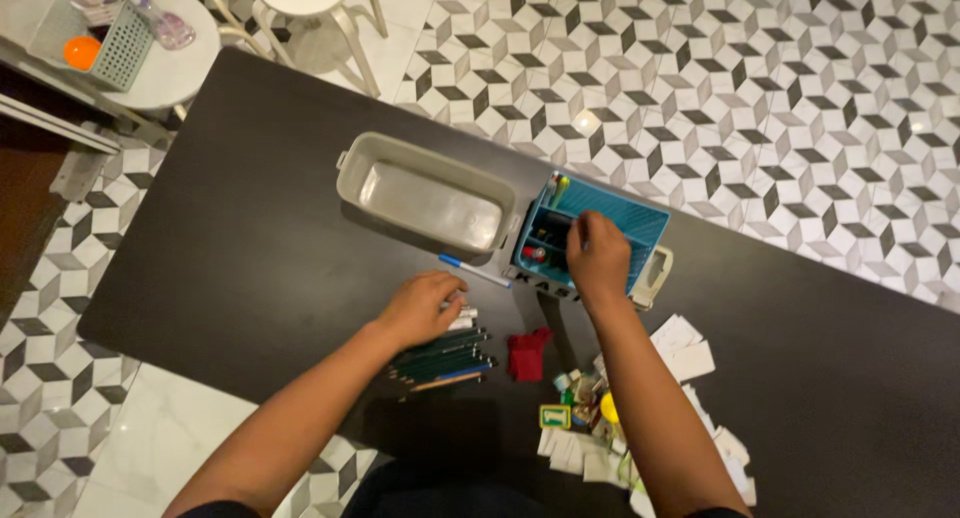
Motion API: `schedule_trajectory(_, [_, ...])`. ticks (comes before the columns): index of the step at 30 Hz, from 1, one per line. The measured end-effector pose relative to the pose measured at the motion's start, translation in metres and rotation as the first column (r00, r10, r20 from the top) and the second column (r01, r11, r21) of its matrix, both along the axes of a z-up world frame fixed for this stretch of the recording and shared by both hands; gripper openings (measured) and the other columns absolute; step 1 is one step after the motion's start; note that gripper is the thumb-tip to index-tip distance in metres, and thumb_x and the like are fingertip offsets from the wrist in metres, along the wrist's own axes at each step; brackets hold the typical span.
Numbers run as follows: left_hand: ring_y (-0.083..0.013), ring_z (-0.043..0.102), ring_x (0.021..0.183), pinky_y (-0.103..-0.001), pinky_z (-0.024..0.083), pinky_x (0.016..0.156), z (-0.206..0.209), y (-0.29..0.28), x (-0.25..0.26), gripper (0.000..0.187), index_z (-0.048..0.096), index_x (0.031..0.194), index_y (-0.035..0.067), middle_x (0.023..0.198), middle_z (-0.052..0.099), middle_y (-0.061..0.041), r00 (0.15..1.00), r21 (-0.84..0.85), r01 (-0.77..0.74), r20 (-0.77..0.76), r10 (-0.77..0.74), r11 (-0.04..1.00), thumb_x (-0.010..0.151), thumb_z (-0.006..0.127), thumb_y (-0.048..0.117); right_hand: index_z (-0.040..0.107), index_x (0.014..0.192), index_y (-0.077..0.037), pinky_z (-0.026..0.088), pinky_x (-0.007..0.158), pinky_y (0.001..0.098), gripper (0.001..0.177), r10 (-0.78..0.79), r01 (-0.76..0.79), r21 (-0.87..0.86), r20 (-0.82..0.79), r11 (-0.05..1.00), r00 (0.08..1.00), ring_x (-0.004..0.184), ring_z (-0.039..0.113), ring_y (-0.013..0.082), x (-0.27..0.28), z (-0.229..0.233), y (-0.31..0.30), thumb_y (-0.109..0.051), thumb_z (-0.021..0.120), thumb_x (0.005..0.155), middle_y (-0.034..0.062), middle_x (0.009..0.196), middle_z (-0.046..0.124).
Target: The person picks up various markers and colored pencils from a table, wipes each one with a red cloth, and places them into a blue organizer bin or a larger gray container.
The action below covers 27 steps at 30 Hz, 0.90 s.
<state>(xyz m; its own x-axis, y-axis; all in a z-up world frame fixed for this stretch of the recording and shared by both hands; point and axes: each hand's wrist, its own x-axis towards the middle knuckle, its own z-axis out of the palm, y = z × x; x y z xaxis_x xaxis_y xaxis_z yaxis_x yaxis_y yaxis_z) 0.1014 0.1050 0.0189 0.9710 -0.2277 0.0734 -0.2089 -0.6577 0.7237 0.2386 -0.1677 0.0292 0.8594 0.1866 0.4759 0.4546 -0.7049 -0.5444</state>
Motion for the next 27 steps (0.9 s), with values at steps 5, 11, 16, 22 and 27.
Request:
schedule_trajectory(5, [-0.0369, 0.067, 0.093, -0.048, 0.053, 0.083, -0.032, 0.034, -0.020, 0.020, 0.070, 0.100, 0.005, 0.095, 0.071, -0.015, 0.985, 0.166, -0.018, -0.166, 0.046, 0.986, 0.087, 0.070, 0.019, 0.066, 0.102, -0.004, 0.055, 0.078, 0.0422, 0.013, 0.119, -0.120, -0.001, -0.080, 0.993, 0.990, 0.087, 0.068, 0.0345, -0.079, -0.003, -0.011, -0.006, 0.073, 0.090, 0.0157, 0.096, 0.069])
schedule_trajectory(11, [-0.0347, 0.060, 0.111, -0.051, 0.047, 0.095, -0.051, 0.061, -0.042, 0.024, 0.069, 0.106, 0.007, 0.108, 0.068, -0.012, 0.984, 0.314, -0.017, -0.163, 0.071, 0.949, 0.086, 0.070, 0.021, 0.067, 0.121, -0.010, 0.048, 0.097, 0.0494, 0.060, 0.221, -0.296, -0.310, -0.254, 0.904, 0.942, 0.118, 0.053, 0.0383, -0.146, -0.003, -0.008, -0.004, 0.073, 0.061, 0.0146, 0.132, 0.060])
schedule_trajectory(16, [-0.0334, 0.059, 0.112, -0.050, 0.048, 0.094, -0.057, 0.071, -0.053, 0.024, 0.070, 0.108, 0.010, 0.109, 0.066, -0.011, 0.987, 0.373, 0.004, -0.149, 0.055, 0.928, 0.086, 0.070, 0.020, 0.067, 0.125, -0.015, 0.047, 0.089, 0.0494, 0.059, 0.092, -0.250, -0.465, -0.335, 0.849, 0.938, 0.116, 0.055, 0.0356, -0.165, -0.021, -0.010, -0.007, 0.072, 0.066, 0.0088, 0.129, 0.063])
schedule_trajectory(22, [-0.0317, 0.058, 0.113, -0.050, 0.047, 0.093, -0.062, 0.070, -0.057, 0.021, 0.070, 0.107, 0.012, 0.108, 0.065, -0.009, 0.987, 0.363, -0.023, -0.140, 0.079, 0.931, 0.088, 0.071, 0.019, 0.069, 0.107, -0.014, 0.048, 0.088, 0.0478, 0.031, -0.039, -0.166, -0.530, -0.354, 0.831, 0.934, 0.108, 0.059, 0.0325, -0.190, -0.038, -0.011, -0.012, 0.072, 0.077, 0.0076, 0.109, 0.065])
schedule_trajectory(27, [-0.0312, 0.057, 0.115, -0.049, 0.047, 0.093, -0.056, 0.072, -0.055, 0.026, 0.069, 0.111, 0.013, 0.110, 0.063, -0.009, 0.993, 0.357, 0.005, -0.108, 0.036, 0.934, 0.086, 0.073, 0.018, 0.067, 0.098, -0.008, 0.049, 0.086, 0.0483, 0.030, -0.041, -0.114, -0.416, -0.346, 0.902, 0.937, 0.102, 0.059, 0.0364, -0.203, -0.023, -0.007, -0.015, 0.078, 0.071, 0.0119, 0.102, 0.064])
